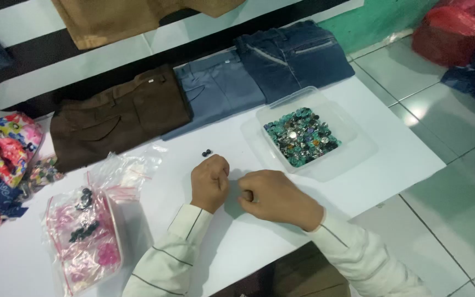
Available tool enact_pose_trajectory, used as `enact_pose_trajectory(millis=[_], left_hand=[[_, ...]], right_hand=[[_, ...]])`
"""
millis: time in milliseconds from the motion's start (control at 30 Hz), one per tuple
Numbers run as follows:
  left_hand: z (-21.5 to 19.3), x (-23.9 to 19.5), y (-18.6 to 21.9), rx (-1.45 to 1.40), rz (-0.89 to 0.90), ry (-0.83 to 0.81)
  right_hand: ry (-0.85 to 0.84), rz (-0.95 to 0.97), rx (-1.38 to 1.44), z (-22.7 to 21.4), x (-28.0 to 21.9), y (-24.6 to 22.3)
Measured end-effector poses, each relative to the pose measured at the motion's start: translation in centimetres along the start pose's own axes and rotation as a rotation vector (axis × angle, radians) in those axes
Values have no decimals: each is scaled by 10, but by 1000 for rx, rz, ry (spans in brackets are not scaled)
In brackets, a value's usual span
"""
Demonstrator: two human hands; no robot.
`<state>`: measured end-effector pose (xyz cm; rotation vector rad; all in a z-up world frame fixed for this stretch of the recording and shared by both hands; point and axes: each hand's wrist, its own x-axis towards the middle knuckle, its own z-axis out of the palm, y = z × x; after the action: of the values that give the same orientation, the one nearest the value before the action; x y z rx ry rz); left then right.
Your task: Package small black plastic components into clear plastic bags
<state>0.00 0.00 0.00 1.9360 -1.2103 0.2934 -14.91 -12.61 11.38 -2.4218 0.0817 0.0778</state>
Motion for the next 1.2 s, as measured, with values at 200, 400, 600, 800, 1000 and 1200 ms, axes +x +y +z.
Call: enact_pose_trajectory(millis=[200, 400, 600, 800, 1000, 1200], left_hand=[[3, 3, 0, -125, -37, -1], [2, 5, 1, -129, -81, -23], [4, 4, -3, -134, -107, -34], [7, 5, -5, -115, -127, -45], [2, 8, 3, -131, -150, -60], [-1, 9, 6, -120, -203, -87]], right_hand=[[302, 231, -7, -104, -26, 2], [119, 706, -406, -84, 28, 140], [143, 407, -135, -98, 29, 103], [365, 147, 25, -116, 14, 77], [72, 257, -227, -110, 34, 84], [229, 371, -277, -109, 50, 146]])
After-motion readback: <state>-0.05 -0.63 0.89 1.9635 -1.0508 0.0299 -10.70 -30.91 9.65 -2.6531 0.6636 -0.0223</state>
